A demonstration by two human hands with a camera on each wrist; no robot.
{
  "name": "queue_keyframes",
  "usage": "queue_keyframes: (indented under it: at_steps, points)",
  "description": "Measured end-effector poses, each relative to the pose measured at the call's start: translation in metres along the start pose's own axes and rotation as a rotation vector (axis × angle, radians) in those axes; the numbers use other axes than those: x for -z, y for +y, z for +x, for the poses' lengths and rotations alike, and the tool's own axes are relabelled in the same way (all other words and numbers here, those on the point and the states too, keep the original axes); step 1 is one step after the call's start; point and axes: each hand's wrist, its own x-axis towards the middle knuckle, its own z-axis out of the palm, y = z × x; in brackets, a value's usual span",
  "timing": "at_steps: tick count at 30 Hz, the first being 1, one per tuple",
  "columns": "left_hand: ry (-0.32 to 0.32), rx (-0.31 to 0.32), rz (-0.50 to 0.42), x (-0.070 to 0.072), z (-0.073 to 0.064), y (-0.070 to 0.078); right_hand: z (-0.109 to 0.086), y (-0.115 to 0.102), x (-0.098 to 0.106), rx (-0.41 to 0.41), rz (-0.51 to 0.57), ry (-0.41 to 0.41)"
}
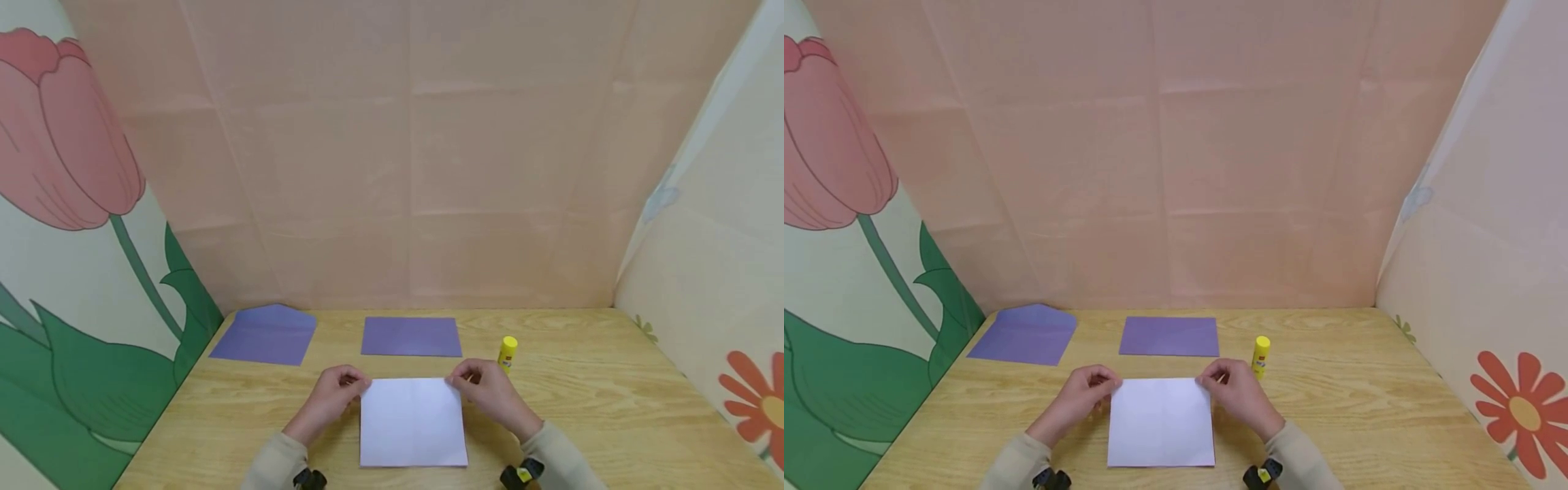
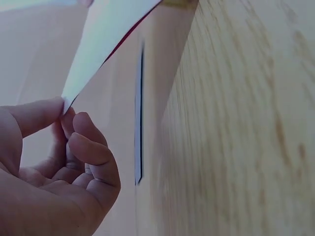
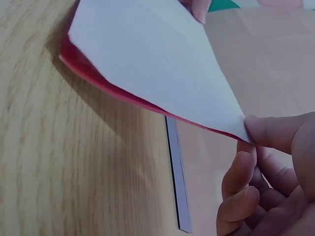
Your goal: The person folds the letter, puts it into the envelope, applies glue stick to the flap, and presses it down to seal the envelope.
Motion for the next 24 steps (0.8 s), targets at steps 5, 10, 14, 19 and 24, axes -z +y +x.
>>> queue_keyframes:
  at_steps: [5,10,14,19,24]
  points:
    - [0.006,0.0,0.013,0.0016,0.0014,-0.0014,0.0014,0.0014,-0.0005,-0.039,-0.004,0.016]
    - [0.0,-0.011,0.019,0.0019,0.0027,-0.0037,0.002,0.0038,0.0003,-0.024,0.0,0.013]
    - [-0.004,-0.016,0.024,0.002,-0.0023,0.005,0.0018,0.0039,0.0018,-0.016,0.014,0.001]
    - [-0.016,-0.023,0.003,0.0032,-0.0005,0.0018,0.0014,0.003,0.0021,0.009,0.026,-0.014]
    - [-0.039,-0.023,0.023,0.002,0.0022,-0.0006,0.0,-0.0014,0.0024,0.024,0.044,-0.034]
